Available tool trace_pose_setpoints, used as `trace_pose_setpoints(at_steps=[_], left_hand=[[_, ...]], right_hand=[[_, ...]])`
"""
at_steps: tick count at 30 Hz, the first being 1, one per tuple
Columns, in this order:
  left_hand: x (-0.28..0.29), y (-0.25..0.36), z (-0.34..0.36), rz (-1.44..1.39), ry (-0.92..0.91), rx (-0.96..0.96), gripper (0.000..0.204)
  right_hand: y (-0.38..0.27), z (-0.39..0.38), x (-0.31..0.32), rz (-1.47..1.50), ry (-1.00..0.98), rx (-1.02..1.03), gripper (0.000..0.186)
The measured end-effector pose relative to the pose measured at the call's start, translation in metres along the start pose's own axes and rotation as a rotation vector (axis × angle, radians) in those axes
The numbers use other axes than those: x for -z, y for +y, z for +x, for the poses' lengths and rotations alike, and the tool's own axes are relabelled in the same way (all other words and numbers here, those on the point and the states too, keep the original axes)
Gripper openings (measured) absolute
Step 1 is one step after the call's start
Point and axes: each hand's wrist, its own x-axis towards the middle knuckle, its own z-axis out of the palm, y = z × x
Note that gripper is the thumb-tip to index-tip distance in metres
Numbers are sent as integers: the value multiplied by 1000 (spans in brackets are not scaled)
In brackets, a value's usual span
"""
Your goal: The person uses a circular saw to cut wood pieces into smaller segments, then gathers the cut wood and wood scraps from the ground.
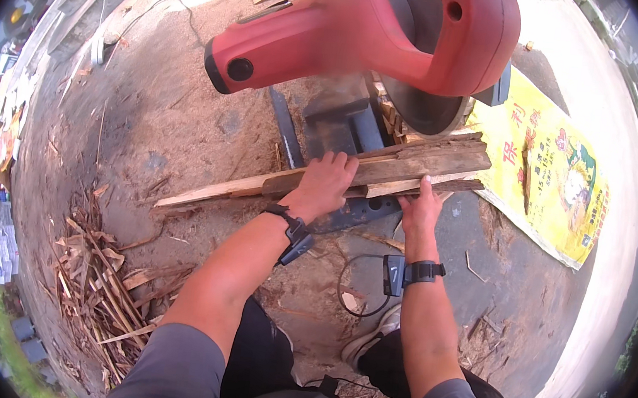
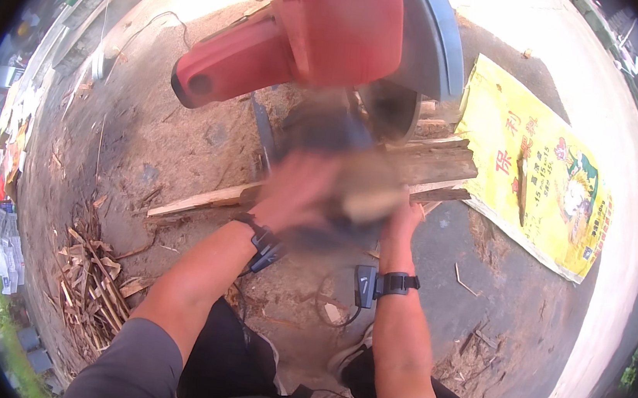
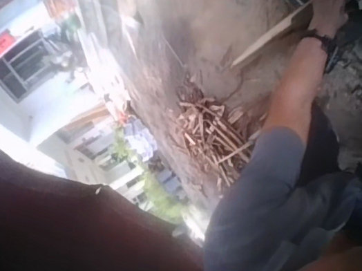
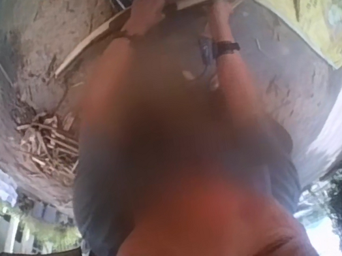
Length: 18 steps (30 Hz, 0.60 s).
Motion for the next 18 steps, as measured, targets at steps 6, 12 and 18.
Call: trace_pose_setpoints(at_steps=[6, 12, 18], left_hand=[[-14, -20, -1, -148, 38, 97, 82], [-25, -1, -17, -157, 43, 111, 81], [-10, 19, -10, -17, 205, -20, 74]], right_hand=[[15, 8, 17, -61, -33, 38, 44], [27, -8, 20, 45, 32, 128, 30], [1, -15, 12, -119, 164, 141, 22]])
